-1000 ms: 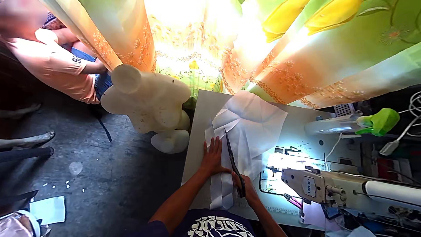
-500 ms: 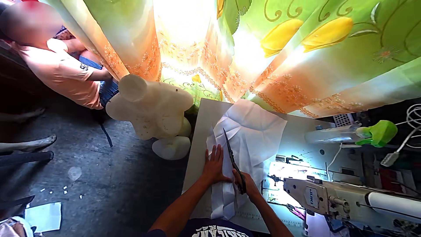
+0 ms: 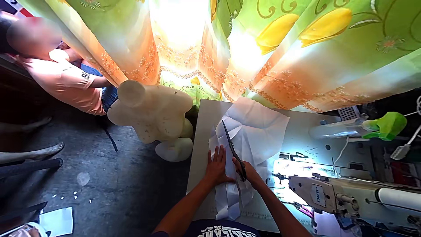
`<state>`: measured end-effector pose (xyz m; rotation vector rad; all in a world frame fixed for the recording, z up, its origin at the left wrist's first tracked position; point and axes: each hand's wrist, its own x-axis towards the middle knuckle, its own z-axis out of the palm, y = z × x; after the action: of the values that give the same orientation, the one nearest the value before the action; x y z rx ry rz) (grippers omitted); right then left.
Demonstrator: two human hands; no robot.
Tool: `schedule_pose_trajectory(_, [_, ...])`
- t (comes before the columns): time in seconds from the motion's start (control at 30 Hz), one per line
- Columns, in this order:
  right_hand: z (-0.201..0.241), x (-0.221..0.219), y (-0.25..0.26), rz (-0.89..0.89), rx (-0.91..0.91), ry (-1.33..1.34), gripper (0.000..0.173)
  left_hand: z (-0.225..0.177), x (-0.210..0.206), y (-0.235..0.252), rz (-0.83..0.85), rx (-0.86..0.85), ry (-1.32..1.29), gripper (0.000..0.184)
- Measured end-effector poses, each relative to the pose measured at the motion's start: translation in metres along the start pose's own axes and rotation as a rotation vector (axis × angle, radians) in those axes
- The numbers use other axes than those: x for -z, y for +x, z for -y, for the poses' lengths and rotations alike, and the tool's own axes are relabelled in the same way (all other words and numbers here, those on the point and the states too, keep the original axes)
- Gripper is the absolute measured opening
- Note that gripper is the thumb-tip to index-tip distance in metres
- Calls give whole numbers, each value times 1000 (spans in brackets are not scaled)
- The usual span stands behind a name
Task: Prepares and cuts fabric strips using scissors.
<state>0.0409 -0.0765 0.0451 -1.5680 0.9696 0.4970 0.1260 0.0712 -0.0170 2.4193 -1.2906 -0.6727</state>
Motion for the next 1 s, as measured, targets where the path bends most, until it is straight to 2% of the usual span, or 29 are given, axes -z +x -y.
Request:
schedule_pose_trajectory(0.1, [11, 3, 10, 33, -2, -47, 53, 1, 0, -3, 0, -17, -8, 146])
schedule_pose_trajectory(0.27, [12, 4, 14, -59, 33, 8, 54, 0, -3, -4, -44, -27, 3, 145])
schedule_pose_trajectory(0.53, [13, -3, 16, -9, 38, 38, 52, -2, -5, -17, 41, -14, -48, 143])
schedule_pose_trajectory(0.7, [22, -4, 18, -85, 69, 50, 55, -3, -3, -23, 15, -35, -66, 143])
schedule_pose_trajectory(0.9, [17, -2, 1, -90, 120, 199, 51, -5, -9, -31, 9, -22, -60, 141])
schedule_pose_trajectory(1.0, [5, -5, -24, -125, 146, 253, 45, 5, 11, -13, -16, -38, -52, 133])
